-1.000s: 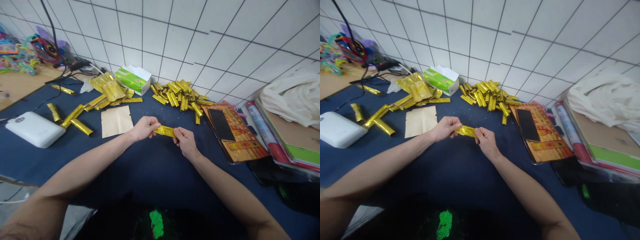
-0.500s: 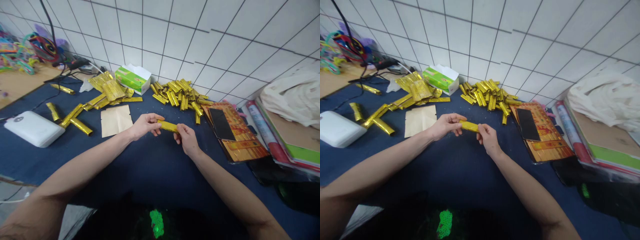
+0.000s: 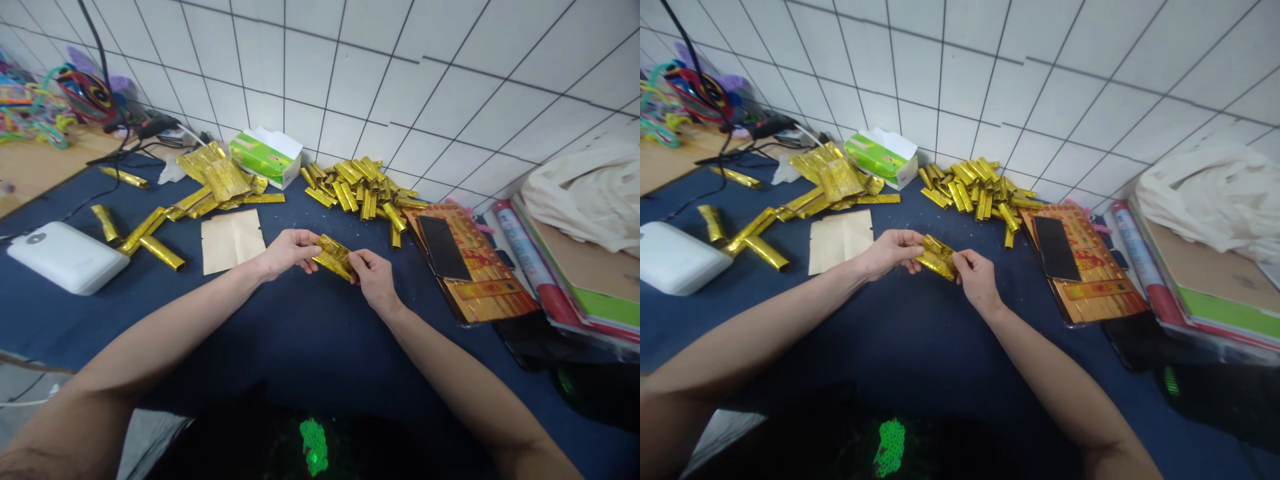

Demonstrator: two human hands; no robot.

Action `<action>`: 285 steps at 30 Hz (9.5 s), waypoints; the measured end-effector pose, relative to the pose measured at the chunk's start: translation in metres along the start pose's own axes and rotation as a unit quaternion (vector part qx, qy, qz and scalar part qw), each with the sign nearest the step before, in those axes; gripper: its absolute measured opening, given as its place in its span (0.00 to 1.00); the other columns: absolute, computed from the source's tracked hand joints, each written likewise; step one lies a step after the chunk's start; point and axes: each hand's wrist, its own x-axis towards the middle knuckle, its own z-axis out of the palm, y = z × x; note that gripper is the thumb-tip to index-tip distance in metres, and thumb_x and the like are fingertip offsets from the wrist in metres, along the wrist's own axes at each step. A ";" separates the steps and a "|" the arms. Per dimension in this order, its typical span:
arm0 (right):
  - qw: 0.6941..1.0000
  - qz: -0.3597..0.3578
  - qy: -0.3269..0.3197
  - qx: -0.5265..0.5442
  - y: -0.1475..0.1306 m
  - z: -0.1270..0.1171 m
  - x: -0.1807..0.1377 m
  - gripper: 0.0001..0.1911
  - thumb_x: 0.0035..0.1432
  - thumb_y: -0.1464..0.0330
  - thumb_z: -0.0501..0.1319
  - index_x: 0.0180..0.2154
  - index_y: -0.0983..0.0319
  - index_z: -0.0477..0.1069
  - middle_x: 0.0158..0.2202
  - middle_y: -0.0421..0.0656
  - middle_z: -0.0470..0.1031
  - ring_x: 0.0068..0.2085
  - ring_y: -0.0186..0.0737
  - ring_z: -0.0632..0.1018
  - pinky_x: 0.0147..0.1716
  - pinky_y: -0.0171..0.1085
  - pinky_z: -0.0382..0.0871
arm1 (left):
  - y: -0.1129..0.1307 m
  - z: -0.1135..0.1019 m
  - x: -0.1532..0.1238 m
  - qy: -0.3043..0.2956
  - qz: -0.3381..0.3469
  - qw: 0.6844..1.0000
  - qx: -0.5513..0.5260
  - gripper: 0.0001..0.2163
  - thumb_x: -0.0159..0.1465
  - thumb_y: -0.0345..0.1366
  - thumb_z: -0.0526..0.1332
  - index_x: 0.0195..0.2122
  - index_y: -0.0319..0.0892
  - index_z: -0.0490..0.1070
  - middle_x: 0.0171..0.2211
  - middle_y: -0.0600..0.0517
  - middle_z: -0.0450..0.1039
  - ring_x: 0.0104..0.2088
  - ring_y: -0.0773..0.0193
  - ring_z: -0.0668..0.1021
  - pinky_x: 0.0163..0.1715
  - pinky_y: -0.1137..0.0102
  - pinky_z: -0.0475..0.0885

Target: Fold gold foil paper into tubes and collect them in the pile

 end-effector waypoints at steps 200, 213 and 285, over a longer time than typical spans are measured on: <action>0.808 -0.136 -0.191 -0.540 -0.047 0.018 -0.040 0.15 0.59 0.59 0.50 0.38 0.60 0.71 0.33 0.44 0.78 0.32 0.42 0.78 0.28 0.35 0.64 | -0.025 0.021 -0.037 0.052 0.167 0.627 0.759 0.21 0.63 0.41 0.51 0.57 0.40 0.58 0.58 0.44 0.59 0.58 0.53 0.61 0.56 0.52 0.50; 0.799 -0.130 -0.202 -0.551 -0.045 0.016 -0.044 0.17 0.60 0.62 0.50 0.44 0.63 0.70 0.34 0.46 0.78 0.32 0.42 0.78 0.28 0.36 0.65 | -0.028 0.023 -0.038 0.049 0.157 0.623 0.765 0.24 0.64 0.43 0.49 0.58 0.36 0.55 0.59 0.43 0.56 0.59 0.51 0.59 0.56 0.50 0.49; 0.983 0.042 -0.179 -0.002 -0.021 -0.002 0.002 0.12 0.52 0.60 0.56 0.26 0.63 0.66 0.15 0.33 0.62 0.13 0.25 0.63 0.11 0.27 0.58 | -0.007 0.009 -0.025 0.018 0.016 0.976 0.217 0.06 0.58 0.35 0.56 0.29 0.37 0.66 0.18 0.56 0.67 0.18 0.72 0.71 0.18 0.77 0.65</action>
